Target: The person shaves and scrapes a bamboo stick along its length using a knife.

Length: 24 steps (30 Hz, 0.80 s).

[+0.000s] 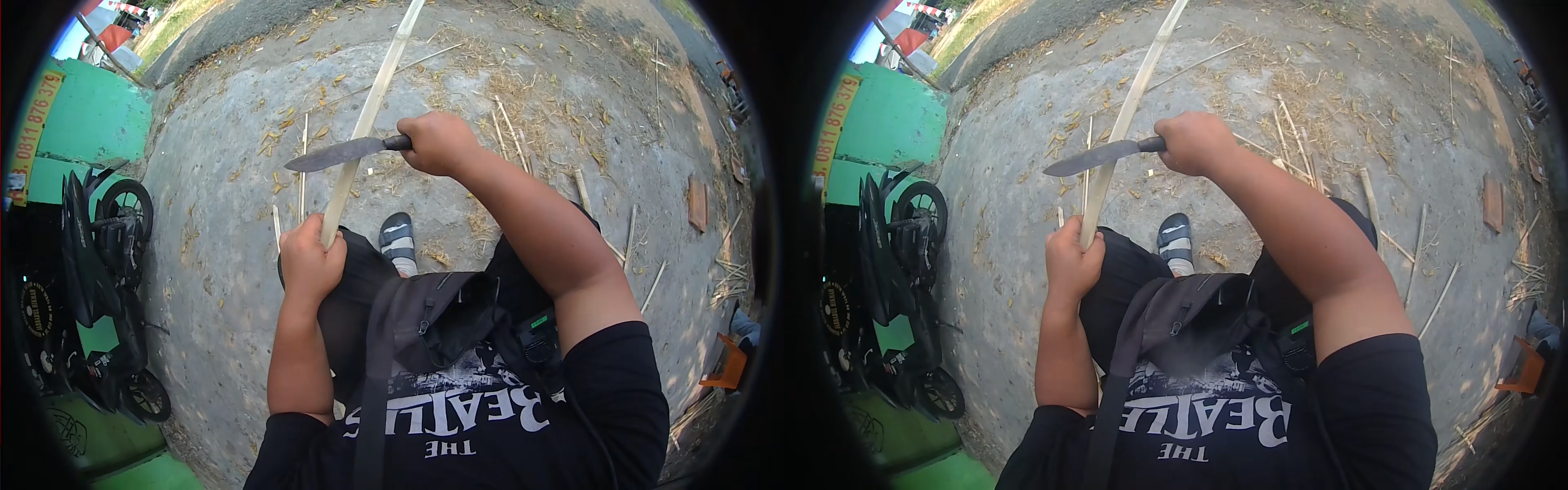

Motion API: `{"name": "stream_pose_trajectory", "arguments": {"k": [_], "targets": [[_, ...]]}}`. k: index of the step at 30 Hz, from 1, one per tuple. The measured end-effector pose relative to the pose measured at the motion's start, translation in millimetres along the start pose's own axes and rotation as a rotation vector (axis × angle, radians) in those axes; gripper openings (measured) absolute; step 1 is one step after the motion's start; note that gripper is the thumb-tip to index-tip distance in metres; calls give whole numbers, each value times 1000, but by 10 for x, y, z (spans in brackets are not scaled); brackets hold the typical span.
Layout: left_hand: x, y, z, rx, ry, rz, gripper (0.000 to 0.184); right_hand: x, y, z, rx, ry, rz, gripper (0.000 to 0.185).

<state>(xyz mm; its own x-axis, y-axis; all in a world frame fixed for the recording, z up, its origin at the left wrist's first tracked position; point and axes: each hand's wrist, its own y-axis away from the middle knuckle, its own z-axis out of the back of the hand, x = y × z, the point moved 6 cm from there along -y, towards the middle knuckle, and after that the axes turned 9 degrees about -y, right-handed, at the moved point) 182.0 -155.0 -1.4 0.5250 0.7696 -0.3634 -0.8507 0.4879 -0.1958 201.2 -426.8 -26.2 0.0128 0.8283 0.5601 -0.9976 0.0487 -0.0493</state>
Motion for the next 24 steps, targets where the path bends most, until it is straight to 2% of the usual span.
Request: {"name": "stream_pose_trajectory", "arguments": {"k": [2,5,9,11,14,17,20,23,24], "targets": [[53,4,-18,-1,-6,11,16,11,25,-123,-6,-50,8,18],[88,8,-9,0,3,-1,15,188,87,-102,-37,-27,134,18],[40,-12,36,-15,71,66,14,-128,-20,-26,36,-46,-99,21],[73,-10,14,-27,48,28,14,-70,1,-19,17,-63,-54,21],[105,-9,1,18,96,123,15,82,93,15,59,-6,-29,21],[31,-9,30,-43,40,13,14,40,34,2,85,55,-27,21],[79,-9,7,-68,-9,13,14,74,55,-59,138,28,-72,20],[98,3,24,-14,113,144,13,275,123,-13,111,27,32,20],[66,-3,26,-22,105,111,13,244,122,-13,107,14,5,20]]}}
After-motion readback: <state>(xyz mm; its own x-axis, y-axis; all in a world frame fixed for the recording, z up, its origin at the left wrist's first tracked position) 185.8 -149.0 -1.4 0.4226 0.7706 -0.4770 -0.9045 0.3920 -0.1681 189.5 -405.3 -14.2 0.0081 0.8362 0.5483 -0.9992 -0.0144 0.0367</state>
